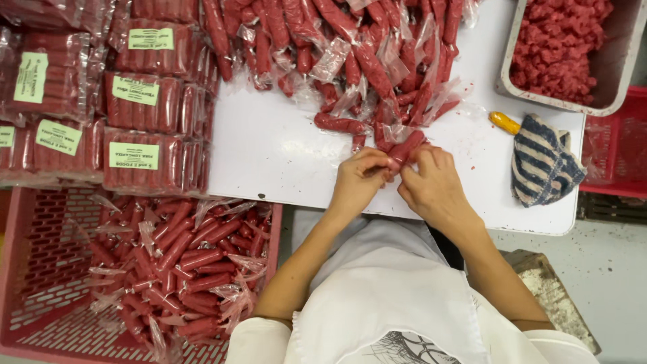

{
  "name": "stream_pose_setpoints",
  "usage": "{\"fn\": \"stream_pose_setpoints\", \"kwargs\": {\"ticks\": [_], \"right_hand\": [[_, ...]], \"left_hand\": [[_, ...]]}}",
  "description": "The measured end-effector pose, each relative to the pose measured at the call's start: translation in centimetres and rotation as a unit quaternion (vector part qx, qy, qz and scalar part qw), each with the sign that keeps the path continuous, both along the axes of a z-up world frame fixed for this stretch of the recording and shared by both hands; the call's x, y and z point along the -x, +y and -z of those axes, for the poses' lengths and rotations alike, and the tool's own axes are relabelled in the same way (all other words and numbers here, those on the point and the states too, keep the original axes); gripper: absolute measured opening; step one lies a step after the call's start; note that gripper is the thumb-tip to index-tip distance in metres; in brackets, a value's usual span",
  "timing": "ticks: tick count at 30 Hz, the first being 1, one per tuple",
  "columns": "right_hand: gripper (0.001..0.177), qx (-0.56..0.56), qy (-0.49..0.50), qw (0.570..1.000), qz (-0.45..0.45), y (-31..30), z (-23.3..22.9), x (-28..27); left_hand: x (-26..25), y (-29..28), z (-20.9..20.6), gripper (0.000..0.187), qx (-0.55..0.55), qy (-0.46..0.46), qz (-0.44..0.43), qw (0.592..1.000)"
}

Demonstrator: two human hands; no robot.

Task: The person repeatedly takes individual sausages from a pile on a white table, places them into clear plastic bags, and ties the bags closed by hand. The person then places the tied bags into a red basket. A container of ground meat is visible on the table.

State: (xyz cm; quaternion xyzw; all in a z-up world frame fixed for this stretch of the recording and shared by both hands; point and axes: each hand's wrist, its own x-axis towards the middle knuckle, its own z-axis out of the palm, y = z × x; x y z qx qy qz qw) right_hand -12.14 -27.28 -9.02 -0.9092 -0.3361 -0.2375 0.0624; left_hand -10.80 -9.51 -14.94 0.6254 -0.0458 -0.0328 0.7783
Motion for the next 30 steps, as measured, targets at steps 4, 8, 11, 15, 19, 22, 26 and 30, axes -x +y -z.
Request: {"fn": "stream_pose_setpoints", "kwargs": {"ticks": [4,8,11,15,19,22,26,30], "right_hand": [[0.008,-0.22,0.178,0.957,-0.057,-0.4,-1.9,0.3],[0.015,-0.381,0.393,0.837,0.01,-2.2,1.8,-0.2],[0.017,-0.38,0.379,0.842,0.052,-2.1,2.3,-0.3],[0.01,-0.387,0.345,0.854,0.043,-1.6,2.8,-0.2],[0.03,-0.476,0.415,0.775,0.036,-2.5,4.1,-0.2],[0.03,-0.444,0.413,0.795,0.029,-2.0,2.6,-0.7],[0.016,-0.438,0.429,0.79,-0.012,-3.0,2.2,-1.1],[0.021,-0.409,0.36,0.838,0.036,-2.7,2.7,-0.6]], "left_hand": [[-1.6,1.6,-2.5,0.019,-0.023,-0.051,0.156,0.986],[-2.5,-0.1,0.2,0.017,-0.007,-0.03,0.153,0.988],[-2.0,-1.2,0.5,0.013,-0.2,-0.156,0.077,0.964],[-1.5,-1.7,0.1,0.01,-0.352,-0.298,0.054,0.886],[-1.6,-0.7,-1.6,0.013,-0.318,-0.282,0.094,0.901],[-1.8,-1.2,-1.2,0.011,-0.321,-0.304,0.082,0.893],[-1.4,-2.3,0.6,0.012,-0.269,-0.26,0.033,0.927],[-1.3,-2.8,-0.2,0.011,-0.252,-0.295,-0.026,0.921]]}}
